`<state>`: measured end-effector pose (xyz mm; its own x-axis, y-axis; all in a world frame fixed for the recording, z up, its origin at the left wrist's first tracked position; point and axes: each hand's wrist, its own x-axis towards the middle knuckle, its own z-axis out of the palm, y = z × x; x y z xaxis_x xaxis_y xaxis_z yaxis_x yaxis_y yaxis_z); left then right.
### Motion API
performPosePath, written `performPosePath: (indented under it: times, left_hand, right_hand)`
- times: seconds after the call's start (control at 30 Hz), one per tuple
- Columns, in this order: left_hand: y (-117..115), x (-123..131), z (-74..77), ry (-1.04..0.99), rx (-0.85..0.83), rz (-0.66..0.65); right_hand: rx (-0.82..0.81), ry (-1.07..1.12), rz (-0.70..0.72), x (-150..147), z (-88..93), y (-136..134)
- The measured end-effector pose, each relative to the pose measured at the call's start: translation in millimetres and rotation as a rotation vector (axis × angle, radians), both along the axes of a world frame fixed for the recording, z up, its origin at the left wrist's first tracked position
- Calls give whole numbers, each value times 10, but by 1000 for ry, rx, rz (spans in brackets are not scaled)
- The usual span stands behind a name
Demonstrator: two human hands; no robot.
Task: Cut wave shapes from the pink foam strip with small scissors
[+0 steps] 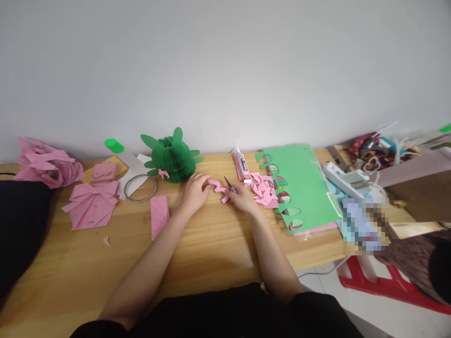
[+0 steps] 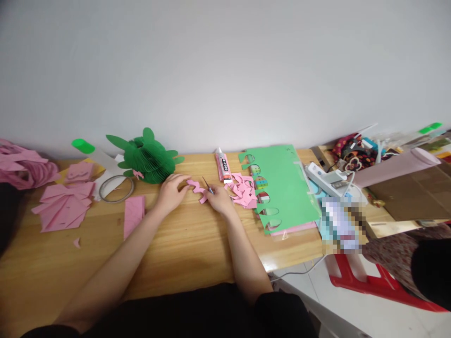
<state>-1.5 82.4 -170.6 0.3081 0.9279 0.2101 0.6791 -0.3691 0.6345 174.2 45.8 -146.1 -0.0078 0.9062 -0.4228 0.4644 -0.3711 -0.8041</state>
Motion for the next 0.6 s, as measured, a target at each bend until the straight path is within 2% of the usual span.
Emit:
performPosePath:
  times: [0.4, 0.6]
  left_hand:
    - [18, -12, -62, 18, 27, -44]
    - [22, -7, -60, 23, 25, -49]
  right_hand:
    - [-46, -44, 5, -7, 19, 2]
    - [-11, -52, -71, 14, -63, -11]
